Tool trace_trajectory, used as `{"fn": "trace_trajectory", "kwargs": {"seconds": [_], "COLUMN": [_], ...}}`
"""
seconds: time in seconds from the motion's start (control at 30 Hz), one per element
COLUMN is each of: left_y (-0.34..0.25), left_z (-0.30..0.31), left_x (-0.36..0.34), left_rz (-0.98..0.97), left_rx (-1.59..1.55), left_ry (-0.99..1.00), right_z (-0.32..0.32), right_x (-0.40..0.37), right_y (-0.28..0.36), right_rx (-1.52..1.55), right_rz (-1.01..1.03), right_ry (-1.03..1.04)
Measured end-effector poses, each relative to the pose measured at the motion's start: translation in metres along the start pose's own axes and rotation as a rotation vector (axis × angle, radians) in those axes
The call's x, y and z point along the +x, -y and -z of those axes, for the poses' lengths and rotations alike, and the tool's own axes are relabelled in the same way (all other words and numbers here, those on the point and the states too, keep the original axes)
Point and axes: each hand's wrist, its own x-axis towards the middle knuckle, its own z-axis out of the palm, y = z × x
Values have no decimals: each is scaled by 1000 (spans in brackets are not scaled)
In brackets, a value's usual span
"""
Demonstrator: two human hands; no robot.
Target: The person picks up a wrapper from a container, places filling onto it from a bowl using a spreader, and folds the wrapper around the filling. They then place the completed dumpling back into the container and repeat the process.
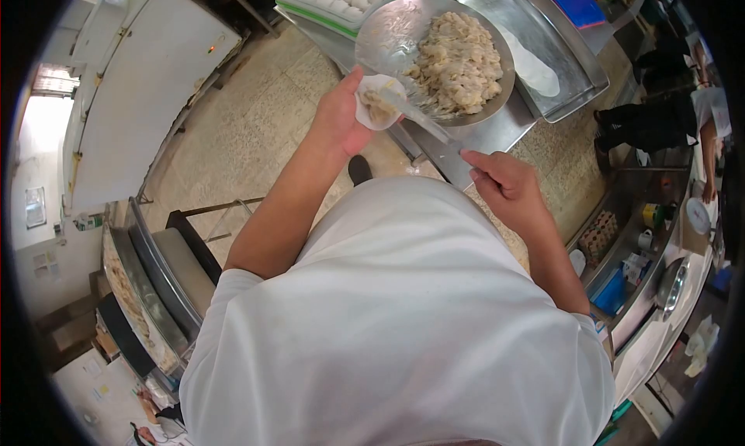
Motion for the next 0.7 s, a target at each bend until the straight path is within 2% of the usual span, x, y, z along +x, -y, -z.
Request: {"fn": "trace_trajectory", "kwargs": {"seconds": [0.07,0.2,0.27,0.37,0.43,0.47,0.53,0.57,0.63,0.7], "left_y": [0,1,-1,-6,-7,-6,-4,-4,-3,-2], "left_z": [0,7,10,19,11,4,-12,-19,-31,-40], "left_x": [2,4,4,7,3,0,-6,-11,-19,-25], "left_rz": [15,0,-24,2,20,36,58,71,78,86], "left_rx": [-103,-61,34,23,35,46,28,7,-26,-60], "left_ry": [-1,19,-36,25,23,22,50,67,114,157], "right_z": [-7,-4,2,7,9,8,4,2,-4,-13], "right_x": [1,5,6,11,20,26,38,42,49,56], "right_y": [-5,-6,-5,-9,-16,-21,-28,-26,-19,-10], "right_rx": [-43,17,53,118,-169,-171,-422,-423,-585,-463], "right_rz": [64,-46,-101,-154,-202,-209,-203,-208,-26,41], "right_ry": [-11,36,41,-80,-54,-60,17,13,-106,-132]}}
